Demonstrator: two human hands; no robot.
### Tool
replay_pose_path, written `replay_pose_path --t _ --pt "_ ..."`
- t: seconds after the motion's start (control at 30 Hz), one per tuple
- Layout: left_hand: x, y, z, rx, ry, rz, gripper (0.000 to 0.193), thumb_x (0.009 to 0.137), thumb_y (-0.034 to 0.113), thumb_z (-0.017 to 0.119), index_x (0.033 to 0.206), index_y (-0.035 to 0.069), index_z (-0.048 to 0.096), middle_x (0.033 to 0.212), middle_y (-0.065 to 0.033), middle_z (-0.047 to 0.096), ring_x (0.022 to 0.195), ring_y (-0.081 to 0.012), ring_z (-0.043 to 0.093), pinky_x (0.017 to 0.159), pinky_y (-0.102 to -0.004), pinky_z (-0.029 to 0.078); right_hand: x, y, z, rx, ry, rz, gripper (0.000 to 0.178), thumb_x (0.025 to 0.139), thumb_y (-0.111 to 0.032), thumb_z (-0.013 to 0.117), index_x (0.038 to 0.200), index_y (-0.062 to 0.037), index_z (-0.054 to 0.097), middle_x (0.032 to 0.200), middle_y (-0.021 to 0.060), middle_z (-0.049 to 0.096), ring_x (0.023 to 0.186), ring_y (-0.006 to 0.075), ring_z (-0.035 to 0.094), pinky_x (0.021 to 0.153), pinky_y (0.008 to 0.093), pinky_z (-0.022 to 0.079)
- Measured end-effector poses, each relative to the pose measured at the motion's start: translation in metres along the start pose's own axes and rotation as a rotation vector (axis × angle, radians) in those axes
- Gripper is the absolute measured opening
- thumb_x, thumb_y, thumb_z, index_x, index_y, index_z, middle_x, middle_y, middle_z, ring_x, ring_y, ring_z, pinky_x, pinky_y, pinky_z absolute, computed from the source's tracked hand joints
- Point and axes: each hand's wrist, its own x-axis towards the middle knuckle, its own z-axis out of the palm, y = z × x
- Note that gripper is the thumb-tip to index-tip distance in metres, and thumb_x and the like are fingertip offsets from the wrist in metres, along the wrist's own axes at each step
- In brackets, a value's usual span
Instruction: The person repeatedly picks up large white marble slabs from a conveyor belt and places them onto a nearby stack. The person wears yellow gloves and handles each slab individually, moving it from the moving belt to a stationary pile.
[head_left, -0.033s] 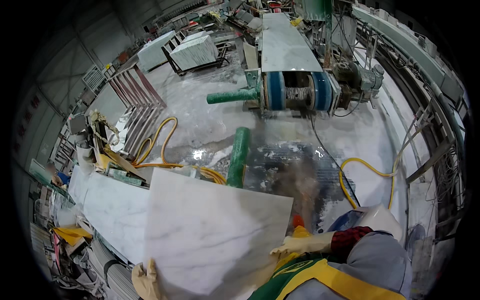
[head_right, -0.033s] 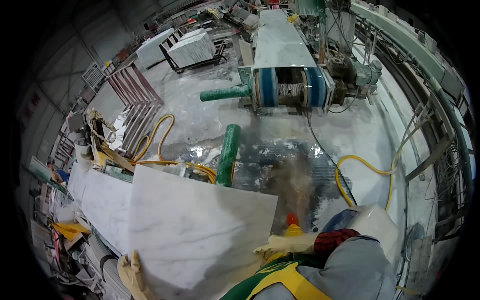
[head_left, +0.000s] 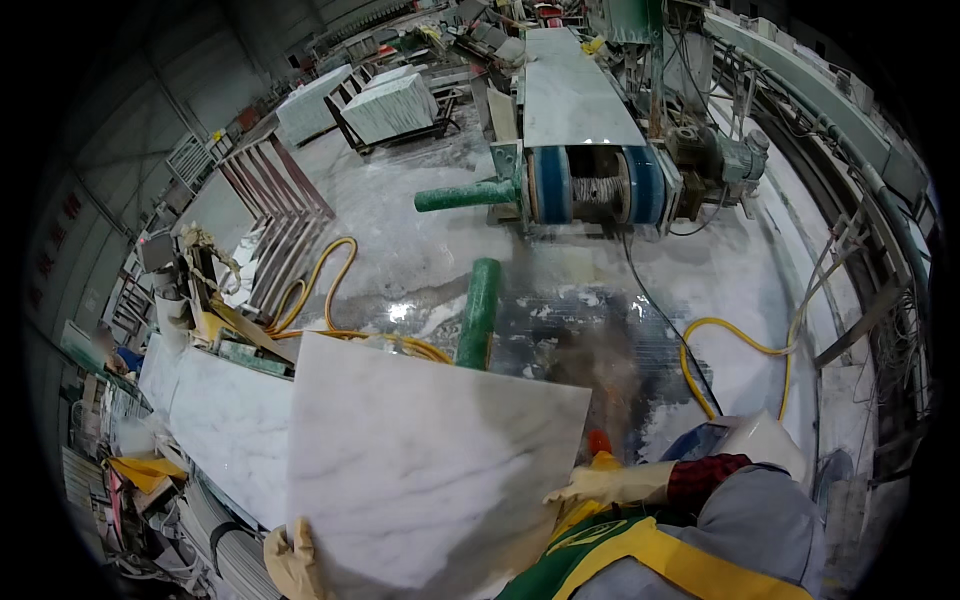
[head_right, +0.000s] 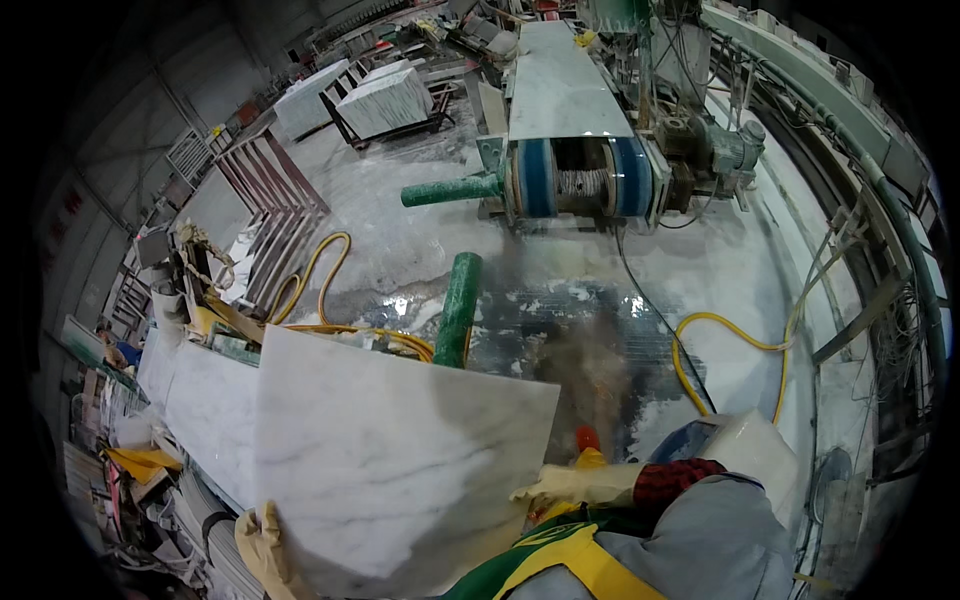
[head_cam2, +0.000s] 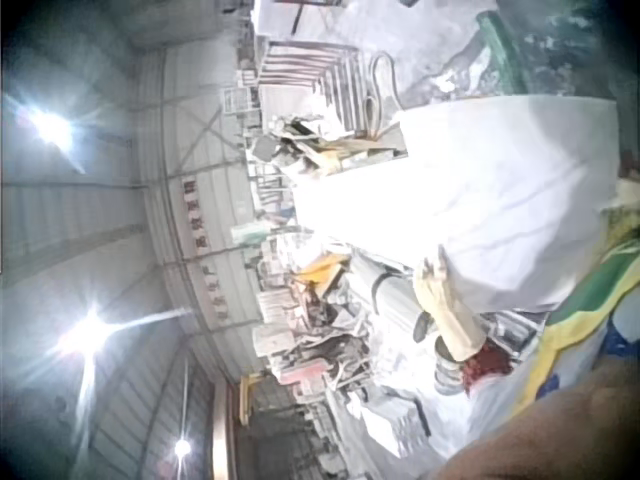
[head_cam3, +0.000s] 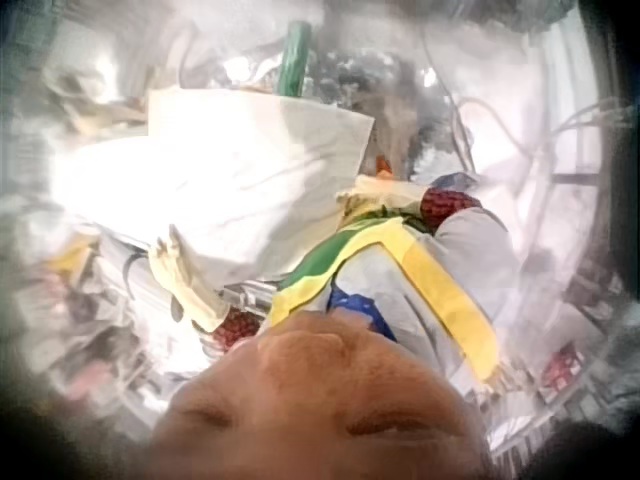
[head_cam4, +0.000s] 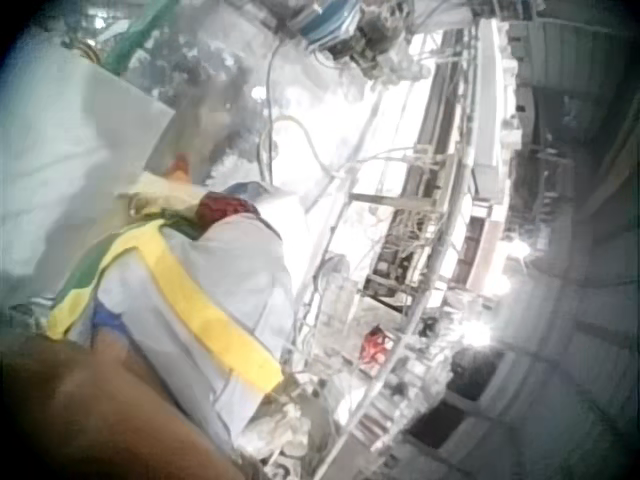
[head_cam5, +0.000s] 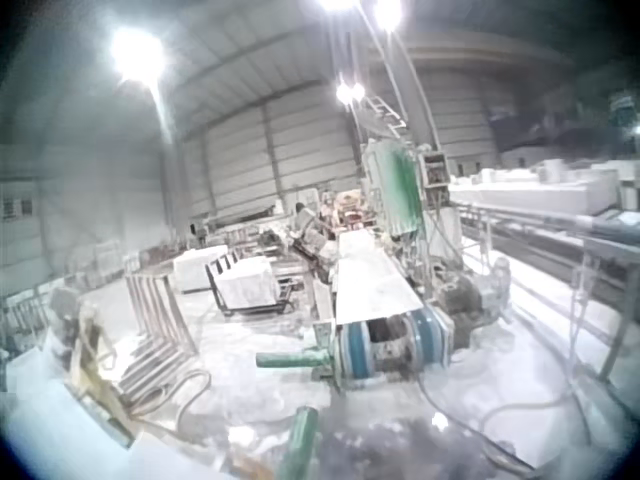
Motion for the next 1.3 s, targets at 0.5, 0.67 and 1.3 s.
replay_pose_path --t 0.5,0.67,1.3 --pt "0.020 0.145 0.359 -0.587 -0.118 -0.217 0.059 0.116 0.054 0.059 0.088 0.002 0.065 0.083 -0.0025 0.064 0.075 -0.0168 0.054 0.069 -0.0360 0.047 -0.187 -0.226 -0.320 0.218 0.791 -0.499 0.039 0.097 -0.020 0.082 0.131 0.0006 0.078 0.117 0.0064 0.082 0.111 0.0169 0.074 0.099 0.0319 0.055" --pt "0.030 0.223 0.461 -0.526 -0.354 -0.449 0.060 0.115 0.056 0.061 0.123 -0.001 0.075 0.106 -0.0096 0.077 0.089 -0.0234 0.069 0.080 -0.0395 0.058 -0.197 -0.215 -0.401 0.345 0.949 -0.452 0.049 0.097 -0.028 0.084 0.136 0.0009 0.075 0.122 0.0085 0.080 0.116 0.0191 0.072 0.102 0.0355 0.054" --pt "0.165 0.328 0.753 0.065 -0.901 -0.183 0.078 0.110 0.071 0.043 0.141 0.006 0.074 0.133 -0.0212 0.078 0.122 -0.0422 0.073 0.108 -0.0502 0.051 -0.145 -0.215 -0.649 0.500 1.268 -0.094 0.066 0.100 -0.044 0.086 0.148 -0.0022 0.070 0.141 0.0144 0.075 0.126 0.0280 0.071 0.106 0.0488 0.057"
